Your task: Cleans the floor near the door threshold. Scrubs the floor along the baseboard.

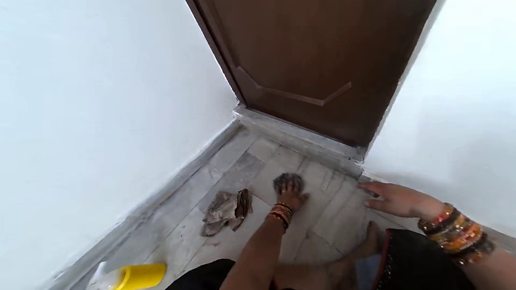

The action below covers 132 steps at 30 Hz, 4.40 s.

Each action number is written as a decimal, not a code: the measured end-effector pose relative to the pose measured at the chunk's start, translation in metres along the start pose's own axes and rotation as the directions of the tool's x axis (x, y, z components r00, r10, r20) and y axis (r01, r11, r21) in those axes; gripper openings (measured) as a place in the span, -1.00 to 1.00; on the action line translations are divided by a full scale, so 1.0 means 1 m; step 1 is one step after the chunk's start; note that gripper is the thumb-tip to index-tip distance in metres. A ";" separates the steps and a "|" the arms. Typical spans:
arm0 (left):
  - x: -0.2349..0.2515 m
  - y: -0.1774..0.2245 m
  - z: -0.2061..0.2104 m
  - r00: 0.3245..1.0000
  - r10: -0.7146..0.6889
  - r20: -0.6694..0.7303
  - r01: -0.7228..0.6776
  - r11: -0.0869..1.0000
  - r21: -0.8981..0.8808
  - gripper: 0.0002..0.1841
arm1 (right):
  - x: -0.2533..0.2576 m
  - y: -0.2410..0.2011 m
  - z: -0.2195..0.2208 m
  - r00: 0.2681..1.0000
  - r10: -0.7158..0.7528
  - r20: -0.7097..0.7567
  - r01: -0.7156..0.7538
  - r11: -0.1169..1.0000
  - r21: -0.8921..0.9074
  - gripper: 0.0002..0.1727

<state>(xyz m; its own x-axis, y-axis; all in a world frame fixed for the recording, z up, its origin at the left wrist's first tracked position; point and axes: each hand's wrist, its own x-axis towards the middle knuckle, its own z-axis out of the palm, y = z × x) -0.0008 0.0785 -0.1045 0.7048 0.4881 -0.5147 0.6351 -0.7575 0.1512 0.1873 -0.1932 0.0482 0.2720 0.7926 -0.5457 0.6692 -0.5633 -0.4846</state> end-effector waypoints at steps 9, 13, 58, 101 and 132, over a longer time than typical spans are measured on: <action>-0.023 0.109 0.043 0.918 0.394 0.046 -0.394 0.919 -0.012 -0.19 | -0.015 0.000 0.012 0.999 -0.037 0.032 0.038 0.999 -0.035 -0.31; 0.024 0.090 0.024 0.925 0.380 -0.001 -0.380 0.924 -0.036 -0.26 | -0.002 0.019 0.014 0.999 0.004 0.049 -0.004 1.000 -0.012 -0.32; 0.063 0.047 0.016 0.913 0.178 -0.367 -0.281 0.927 -0.249 -0.60 | 0.015 0.029 0.006 0.996 0.020 0.085 -0.024 0.998 0.050 -0.31; 0.084 -0.044 -0.011 0.931 0.023 -0.363 -0.045 0.998 -0.053 -0.41 | 0.010 0.040 0.009 0.999 0.011 0.042 -0.012 1.000 0.026 -0.32; 0.059 0.124 -0.014 0.975 0.200 -0.100 -0.208 0.975 -0.078 -0.36 | 0.008 -0.024 0.005 0.987 -0.083 0.135 0.090 0.995 -0.042 -0.32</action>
<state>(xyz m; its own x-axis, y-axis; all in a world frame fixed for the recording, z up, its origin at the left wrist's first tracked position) 0.1242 0.0200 -0.1043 0.8458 0.3674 -0.3868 0.4969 -0.8064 0.3207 0.1700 -0.1748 0.0521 0.1193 0.7980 -0.5907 0.7194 -0.4795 -0.5025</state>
